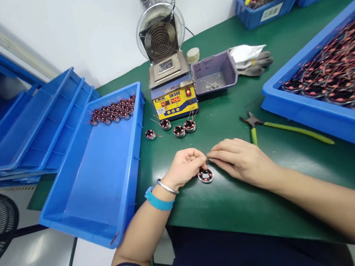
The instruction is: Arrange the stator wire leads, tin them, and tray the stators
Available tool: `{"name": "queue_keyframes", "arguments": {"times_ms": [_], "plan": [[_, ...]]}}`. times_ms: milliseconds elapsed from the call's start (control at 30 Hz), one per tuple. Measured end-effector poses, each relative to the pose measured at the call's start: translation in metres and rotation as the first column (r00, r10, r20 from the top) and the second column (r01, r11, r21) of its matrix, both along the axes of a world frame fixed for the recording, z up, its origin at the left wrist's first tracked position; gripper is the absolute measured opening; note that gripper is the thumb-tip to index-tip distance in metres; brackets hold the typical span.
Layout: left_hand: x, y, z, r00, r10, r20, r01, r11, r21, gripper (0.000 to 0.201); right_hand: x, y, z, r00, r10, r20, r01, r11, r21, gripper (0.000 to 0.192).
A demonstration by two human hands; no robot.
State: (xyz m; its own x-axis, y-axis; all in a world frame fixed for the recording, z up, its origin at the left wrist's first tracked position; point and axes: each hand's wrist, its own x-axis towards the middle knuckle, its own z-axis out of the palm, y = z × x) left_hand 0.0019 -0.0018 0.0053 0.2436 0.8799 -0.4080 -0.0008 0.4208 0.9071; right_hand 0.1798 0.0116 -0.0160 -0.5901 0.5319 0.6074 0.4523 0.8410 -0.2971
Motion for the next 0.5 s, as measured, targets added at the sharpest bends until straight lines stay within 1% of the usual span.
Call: {"name": "queue_keyframes", "arguments": {"times_ms": [133, 200, 267, 333, 400, 433, 500], "plan": [[-0.0007, -0.0007, -0.0024, 1.0, -0.001, 0.018, 0.001, 1.0, 0.027, 0.02, 0.0, 0.0007, 0.0008, 0.999, 0.015, 0.029, -0.016, 0.999, 0.03, 0.017], [-0.001, -0.0011, -0.0031, 1.0, 0.001, 0.02, -0.002, 0.999, 0.043, 0.021, -0.0017, 0.0008, 0.0002, 1.0, 0.027, 0.016, -0.027, 1.0, -0.002, 0.017], [-0.001, -0.0014, -0.0032, 1.0, 0.008, 0.016, -0.008, 0.998, 0.055, 0.021, -0.0041, 0.0005, -0.0004, 0.999, 0.033, -0.039, -0.038, 0.992, -0.12, 0.017], [-0.0008, -0.0016, -0.0027, 1.0, 0.008, 0.012, -0.009, 0.998, 0.065, 0.022, -0.0064, 0.0001, -0.0003, 0.994, 0.019, -0.112, -0.049, 0.96, -0.277, 0.02], [-0.0007, -0.0017, -0.0021, 1.0, 0.006, 0.005, -0.006, 0.998, 0.064, 0.021, -0.0071, -0.0003, 0.0005, 0.988, 0.002, -0.152, -0.061, 0.921, -0.385, 0.022], [-0.0007, -0.0017, -0.002, 1.0, 0.006, 0.002, -0.006, 0.998, 0.062, 0.021, -0.0067, -0.0004, 0.0011, 0.987, 0.006, -0.16, -0.07, 0.913, -0.402, 0.021], [-0.001, -0.0018, -0.0019, 1.0, 0.007, 0.004, -0.007, 0.998, 0.061, 0.021, -0.0047, -0.0005, 0.002, 0.987, 0.039, -0.154, -0.095, 0.921, -0.378, 0.014]]}}
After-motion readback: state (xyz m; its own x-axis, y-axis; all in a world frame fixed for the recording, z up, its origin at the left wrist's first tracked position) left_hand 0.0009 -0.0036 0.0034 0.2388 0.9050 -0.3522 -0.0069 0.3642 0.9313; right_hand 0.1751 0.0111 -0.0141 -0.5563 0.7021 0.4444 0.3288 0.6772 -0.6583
